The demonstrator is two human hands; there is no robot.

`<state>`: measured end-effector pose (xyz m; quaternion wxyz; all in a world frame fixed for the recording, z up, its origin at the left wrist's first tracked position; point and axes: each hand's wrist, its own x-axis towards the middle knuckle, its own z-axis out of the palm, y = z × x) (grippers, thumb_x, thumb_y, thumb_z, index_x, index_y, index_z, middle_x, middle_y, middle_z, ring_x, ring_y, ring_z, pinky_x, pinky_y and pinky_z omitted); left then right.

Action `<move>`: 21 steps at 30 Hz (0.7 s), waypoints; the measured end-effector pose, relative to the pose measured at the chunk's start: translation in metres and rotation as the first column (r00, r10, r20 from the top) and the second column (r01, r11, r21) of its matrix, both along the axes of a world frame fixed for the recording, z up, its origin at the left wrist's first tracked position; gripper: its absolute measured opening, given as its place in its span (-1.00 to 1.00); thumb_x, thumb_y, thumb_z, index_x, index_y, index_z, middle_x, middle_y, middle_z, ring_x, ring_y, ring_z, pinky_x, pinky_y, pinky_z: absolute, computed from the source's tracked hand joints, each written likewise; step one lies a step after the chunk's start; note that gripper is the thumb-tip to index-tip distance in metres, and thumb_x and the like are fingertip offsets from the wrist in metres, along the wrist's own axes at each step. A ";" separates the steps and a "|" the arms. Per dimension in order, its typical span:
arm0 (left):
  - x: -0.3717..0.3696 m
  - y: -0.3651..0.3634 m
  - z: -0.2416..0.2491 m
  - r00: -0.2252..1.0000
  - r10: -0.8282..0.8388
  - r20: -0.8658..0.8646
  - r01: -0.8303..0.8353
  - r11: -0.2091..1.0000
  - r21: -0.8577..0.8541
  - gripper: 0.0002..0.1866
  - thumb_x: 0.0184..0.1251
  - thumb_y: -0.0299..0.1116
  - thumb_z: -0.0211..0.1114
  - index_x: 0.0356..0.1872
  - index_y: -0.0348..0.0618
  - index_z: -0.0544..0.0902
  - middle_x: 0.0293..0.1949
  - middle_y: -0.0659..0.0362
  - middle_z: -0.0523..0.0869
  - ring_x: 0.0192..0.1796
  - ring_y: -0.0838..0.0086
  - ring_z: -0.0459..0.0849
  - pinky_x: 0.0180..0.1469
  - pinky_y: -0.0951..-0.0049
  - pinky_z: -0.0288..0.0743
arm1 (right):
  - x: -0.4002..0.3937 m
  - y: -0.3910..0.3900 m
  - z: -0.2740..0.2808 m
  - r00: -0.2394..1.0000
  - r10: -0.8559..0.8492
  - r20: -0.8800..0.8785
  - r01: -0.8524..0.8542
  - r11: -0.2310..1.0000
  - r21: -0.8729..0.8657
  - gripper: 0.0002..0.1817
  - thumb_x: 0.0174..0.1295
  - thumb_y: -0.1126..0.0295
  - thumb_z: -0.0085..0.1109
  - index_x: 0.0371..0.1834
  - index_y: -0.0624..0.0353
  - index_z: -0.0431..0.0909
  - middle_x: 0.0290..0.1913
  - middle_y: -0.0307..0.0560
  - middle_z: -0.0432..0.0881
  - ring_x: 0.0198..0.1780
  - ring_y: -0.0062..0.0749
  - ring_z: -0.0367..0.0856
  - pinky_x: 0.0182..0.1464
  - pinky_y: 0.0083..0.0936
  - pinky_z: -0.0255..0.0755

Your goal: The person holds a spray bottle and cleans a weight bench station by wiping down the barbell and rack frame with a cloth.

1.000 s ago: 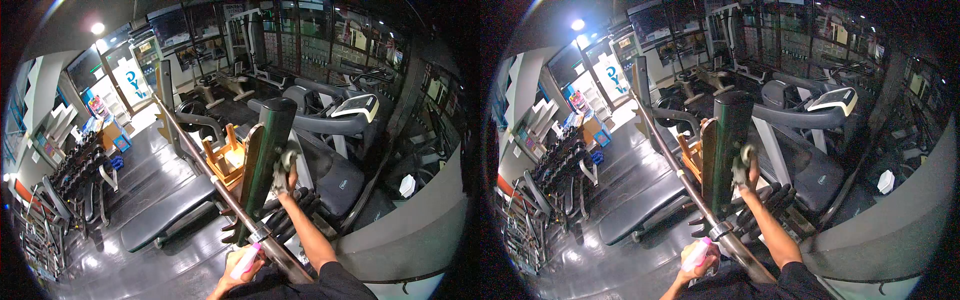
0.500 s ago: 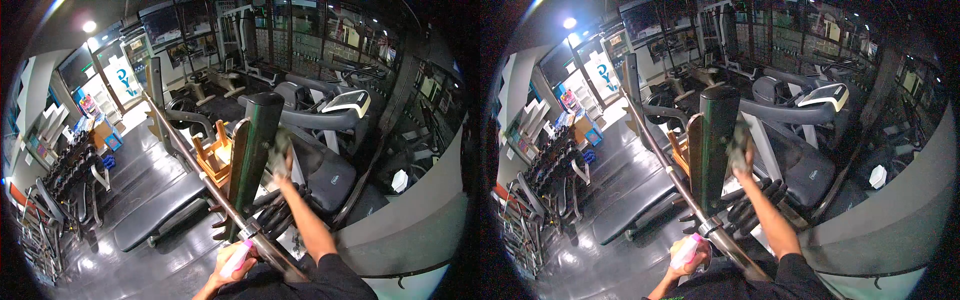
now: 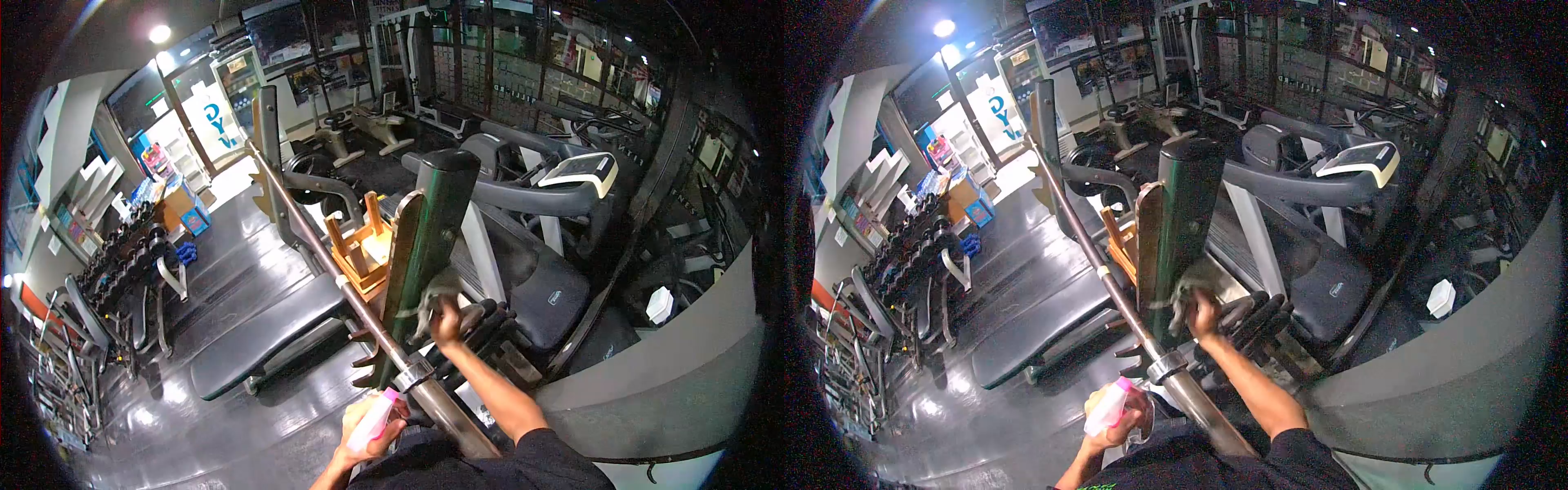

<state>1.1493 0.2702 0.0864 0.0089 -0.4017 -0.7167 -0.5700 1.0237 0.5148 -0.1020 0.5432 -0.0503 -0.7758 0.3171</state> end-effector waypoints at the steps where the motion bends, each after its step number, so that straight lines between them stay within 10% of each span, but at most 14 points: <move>1: 0.000 0.000 0.002 1.000 0.004 -0.024 -0.005 1.000 -0.009 -0.79 0.05 -0.48 0.38 -0.26 -0.26 0.63 -0.38 0.10 0.69 -0.40 0.35 0.67 -0.31 0.43 0.51 | 0.011 -0.004 -0.018 0.997 0.062 0.049 -0.063 0.998 0.029 -0.69 -0.10 0.59 0.13 -0.21 0.22 0.61 -0.35 0.16 0.64 -0.32 0.09 0.62 -0.29 -0.18 0.50; 7: -0.002 -0.001 -0.007 0.999 0.016 -0.028 -0.017 1.000 -0.018 -0.80 0.02 -0.48 0.38 -0.29 -0.24 0.62 -0.43 0.13 0.67 -0.46 0.37 0.64 -0.36 0.44 0.48 | 0.016 0.033 0.019 0.987 0.152 -0.060 -0.149 0.987 0.053 -0.61 -0.18 0.56 0.26 -0.16 0.09 0.61 -0.24 0.08 0.60 -0.21 0.13 0.59 -0.19 -0.14 0.48; 9: -0.001 0.001 -0.013 1.000 0.013 0.022 -0.012 1.000 -0.019 -0.80 0.02 -0.47 0.38 -0.30 -0.23 0.62 -0.45 0.14 0.66 -0.48 0.37 0.63 -0.37 0.44 0.48 | 0.011 0.028 0.079 0.868 0.480 -0.126 -0.489 0.786 -0.378 -0.64 -0.19 0.52 0.33 -0.21 0.06 0.65 -0.10 0.09 0.57 -0.02 0.10 0.54 -0.01 -0.11 0.43; 11: -0.003 0.003 -0.018 1.000 0.012 0.028 -0.011 0.999 -0.047 -0.82 0.02 -0.46 0.38 -0.32 -0.23 0.61 -0.48 0.15 0.64 -0.49 0.38 0.60 -0.38 0.43 0.46 | 0.019 0.015 0.175 0.960 0.269 -0.082 -0.223 0.907 0.357 -0.68 -0.14 0.50 0.33 -0.22 0.02 0.68 0.06 0.10 0.51 0.13 0.04 0.47 0.18 -0.10 0.34; 13: -0.005 0.005 -0.016 1.000 0.020 0.005 -0.019 0.999 -0.050 -0.82 0.02 -0.47 0.38 -0.32 -0.23 0.61 -0.49 0.16 0.64 -0.50 0.38 0.60 -0.37 0.42 0.45 | 0.005 -0.005 0.192 0.995 0.083 -0.047 -0.051 0.874 0.483 -0.62 -0.10 0.47 0.32 -0.13 -0.11 0.69 0.11 0.05 0.51 0.19 -0.02 0.43 0.26 -0.12 0.30; 15: -0.001 0.007 -0.015 0.999 0.035 -0.013 -0.036 0.998 -0.053 -0.82 0.03 -0.47 0.37 -0.31 -0.24 0.61 -0.50 0.16 0.64 -0.50 0.39 0.60 -0.37 0.42 0.45 | -0.012 -0.006 0.132 0.994 0.106 0.018 -0.098 0.830 0.548 -0.47 -0.04 0.49 0.25 0.03 -0.37 0.61 0.23 -0.02 0.46 0.27 -0.10 0.40 0.29 -0.13 0.32; 19: -0.005 0.002 -0.023 0.995 0.047 -0.086 -0.044 0.999 0.032 -0.80 0.02 -0.47 0.37 -0.29 -0.24 0.61 -0.51 0.14 0.65 -0.50 0.36 0.60 -0.37 0.42 0.44 | 0.010 -0.011 0.033 0.805 0.554 0.213 -0.590 0.785 0.188 -0.53 -0.01 0.44 0.29 0.07 -0.10 0.59 0.09 -0.02 0.57 0.10 -0.20 0.59 0.09 -0.33 0.55; 21: 0.001 -0.001 -0.017 0.997 0.081 0.003 -0.080 0.996 -0.031 -0.80 0.01 -0.48 0.37 -0.29 -0.24 0.62 -0.50 0.14 0.66 -0.48 0.36 0.61 -0.35 0.42 0.45 | 0.021 -0.002 -0.004 0.807 0.526 0.267 -0.590 0.700 0.403 -0.64 0.00 0.40 0.32 -0.06 0.05 0.61 0.02 -0.01 0.61 -0.01 -0.24 0.65 0.02 -0.42 0.58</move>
